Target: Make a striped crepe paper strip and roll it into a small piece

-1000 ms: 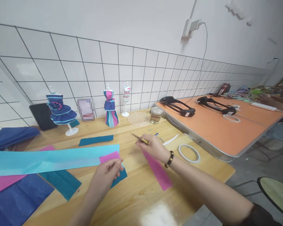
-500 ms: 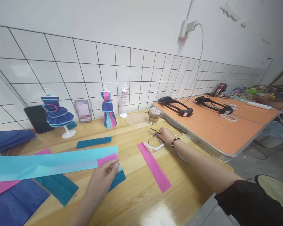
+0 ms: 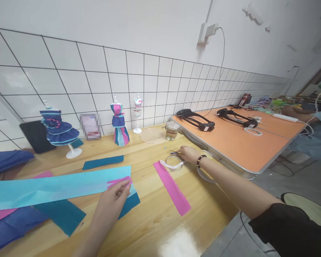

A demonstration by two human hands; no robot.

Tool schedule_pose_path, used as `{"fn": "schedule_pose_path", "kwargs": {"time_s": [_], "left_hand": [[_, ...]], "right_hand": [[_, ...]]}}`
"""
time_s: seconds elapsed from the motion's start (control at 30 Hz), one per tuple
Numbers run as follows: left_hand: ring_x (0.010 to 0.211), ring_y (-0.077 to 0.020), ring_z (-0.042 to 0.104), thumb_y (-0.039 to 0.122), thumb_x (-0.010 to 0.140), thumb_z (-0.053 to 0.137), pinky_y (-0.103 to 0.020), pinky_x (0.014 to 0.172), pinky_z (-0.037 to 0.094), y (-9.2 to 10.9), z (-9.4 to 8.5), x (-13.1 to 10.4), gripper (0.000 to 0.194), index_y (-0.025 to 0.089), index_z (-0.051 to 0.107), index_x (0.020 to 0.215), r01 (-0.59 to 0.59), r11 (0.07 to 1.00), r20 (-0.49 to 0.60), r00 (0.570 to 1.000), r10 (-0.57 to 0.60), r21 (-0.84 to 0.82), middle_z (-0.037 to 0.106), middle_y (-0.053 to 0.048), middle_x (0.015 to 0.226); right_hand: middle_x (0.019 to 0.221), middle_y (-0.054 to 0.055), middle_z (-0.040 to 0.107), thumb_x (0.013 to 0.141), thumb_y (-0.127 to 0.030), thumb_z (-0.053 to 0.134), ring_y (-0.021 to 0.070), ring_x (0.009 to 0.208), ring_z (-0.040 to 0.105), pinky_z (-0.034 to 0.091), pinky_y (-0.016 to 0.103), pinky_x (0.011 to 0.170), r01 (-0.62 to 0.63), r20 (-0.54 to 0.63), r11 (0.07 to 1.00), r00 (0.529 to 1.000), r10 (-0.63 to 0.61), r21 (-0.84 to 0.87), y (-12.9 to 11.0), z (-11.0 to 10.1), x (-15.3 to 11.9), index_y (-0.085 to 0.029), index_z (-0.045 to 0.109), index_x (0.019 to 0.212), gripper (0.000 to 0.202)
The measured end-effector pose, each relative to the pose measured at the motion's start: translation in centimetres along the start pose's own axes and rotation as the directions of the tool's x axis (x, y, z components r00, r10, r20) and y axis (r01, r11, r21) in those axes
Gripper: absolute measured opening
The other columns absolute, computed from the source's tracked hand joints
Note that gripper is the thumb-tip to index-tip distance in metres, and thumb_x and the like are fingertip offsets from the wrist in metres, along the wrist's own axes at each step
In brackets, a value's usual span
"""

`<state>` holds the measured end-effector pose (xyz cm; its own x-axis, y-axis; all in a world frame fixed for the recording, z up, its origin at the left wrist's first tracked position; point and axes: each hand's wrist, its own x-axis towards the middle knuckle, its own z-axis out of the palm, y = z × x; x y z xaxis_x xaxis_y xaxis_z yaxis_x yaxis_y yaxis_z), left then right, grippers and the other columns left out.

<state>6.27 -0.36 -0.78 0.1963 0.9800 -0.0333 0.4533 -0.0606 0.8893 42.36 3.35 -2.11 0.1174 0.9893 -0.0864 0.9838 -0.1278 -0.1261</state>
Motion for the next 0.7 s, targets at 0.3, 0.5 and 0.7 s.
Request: {"fn": "schedule_pose_path", "kwargs": {"time_s": [0.3, 0.5, 0.7], "left_hand": [[0.078, -0.0230, 0.066, 0.046, 0.072, 0.055, -0.032, 0.073, 0.049, 0.1, 0.0, 0.0, 0.039, 0.019, 0.067, 0.097, 0.014, 0.998, 0.004, 1.000, -0.014, -0.056, 0.072, -0.004, 0.083], [0.078, -0.0237, 0.066, 0.049, 0.071, 0.054, -0.032, 0.070, 0.050, -0.3, -0.2, 0.1, 0.040, 0.019, 0.067, 0.094, 0.000, 0.999, -0.008, 1.000, 0.000, -0.040, 0.071, -0.004, 0.078], [0.077, -0.0233, 0.065, 0.049, 0.072, 0.053, -0.030, 0.069, 0.050, -0.1, -0.3, 0.1, 0.038, 0.020, 0.068, 0.091, 0.011, 1.000, -0.009, 1.000, -0.011, -0.022, 0.071, -0.004, 0.075]], "right_hand": [[0.111, 0.005, 0.056, 0.089, -0.032, 0.048, 0.0208, 0.094, 0.057, 0.048, 0.037, 0.079, -0.111, -0.042, 0.991, 0.993, 0.115, 0.080, 1.0, 0.5, -0.2, -0.016, 0.056, 0.108, 0.027], [0.112, 0.007, 0.056, 0.088, -0.031, 0.051, 0.0188, 0.092, 0.057, 0.049, 0.038, 0.077, -0.087, -0.005, 0.988, 0.996, 0.088, 0.131, 1.2, 0.0, 0.9, -0.016, 0.053, 0.111, 0.028], [0.113, 0.006, 0.055, 0.088, -0.031, 0.049, 0.0204, 0.096, 0.056, 0.047, 0.037, 0.081, -0.002, -0.035, 0.988, 0.999, 0.008, 0.156, 0.4, 0.7, 0.0, -0.017, 0.056, 0.108, 0.025]]}}
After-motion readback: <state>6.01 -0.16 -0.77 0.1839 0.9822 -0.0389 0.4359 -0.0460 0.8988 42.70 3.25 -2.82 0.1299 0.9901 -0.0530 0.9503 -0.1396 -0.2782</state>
